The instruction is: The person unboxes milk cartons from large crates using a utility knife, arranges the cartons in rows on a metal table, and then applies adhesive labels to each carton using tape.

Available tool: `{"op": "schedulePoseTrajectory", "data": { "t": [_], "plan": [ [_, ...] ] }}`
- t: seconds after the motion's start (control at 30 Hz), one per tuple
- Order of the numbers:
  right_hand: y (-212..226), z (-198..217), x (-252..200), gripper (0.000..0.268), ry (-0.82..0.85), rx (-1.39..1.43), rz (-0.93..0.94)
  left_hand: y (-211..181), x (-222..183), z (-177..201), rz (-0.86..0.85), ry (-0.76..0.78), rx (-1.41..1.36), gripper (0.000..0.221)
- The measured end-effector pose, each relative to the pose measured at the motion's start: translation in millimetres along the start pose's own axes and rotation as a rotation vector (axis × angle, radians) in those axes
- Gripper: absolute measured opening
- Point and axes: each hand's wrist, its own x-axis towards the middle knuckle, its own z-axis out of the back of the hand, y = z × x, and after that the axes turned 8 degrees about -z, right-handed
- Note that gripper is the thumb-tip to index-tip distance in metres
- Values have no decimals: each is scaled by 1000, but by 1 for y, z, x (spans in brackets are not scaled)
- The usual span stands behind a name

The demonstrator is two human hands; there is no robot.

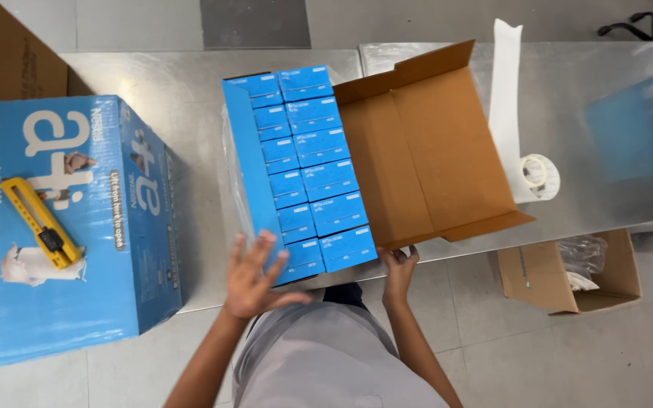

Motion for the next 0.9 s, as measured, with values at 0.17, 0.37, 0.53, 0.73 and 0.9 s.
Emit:
{"op": "schedulePoseTrajectory", "data": {
  "t": [0.17,0.37,0.53,0.73,0.9],
  "plan": [
    [0,14,28,17,129,476,-301,61,34,17,448,-408,-341,58],
    [-50,37,38,11,189,585,-185,201,73,-45,843,-422,-572,54],
    [32,4,10,19,154,654,-290,238,130,-83,780,-121,-371,58],
    [-63,6,42,31,222,695,-35,251,134,-108,606,169,-88,63],
    [0,-2,-44,77,232,401,114,251,130,-110,577,212,-136,54]
  ]
}}
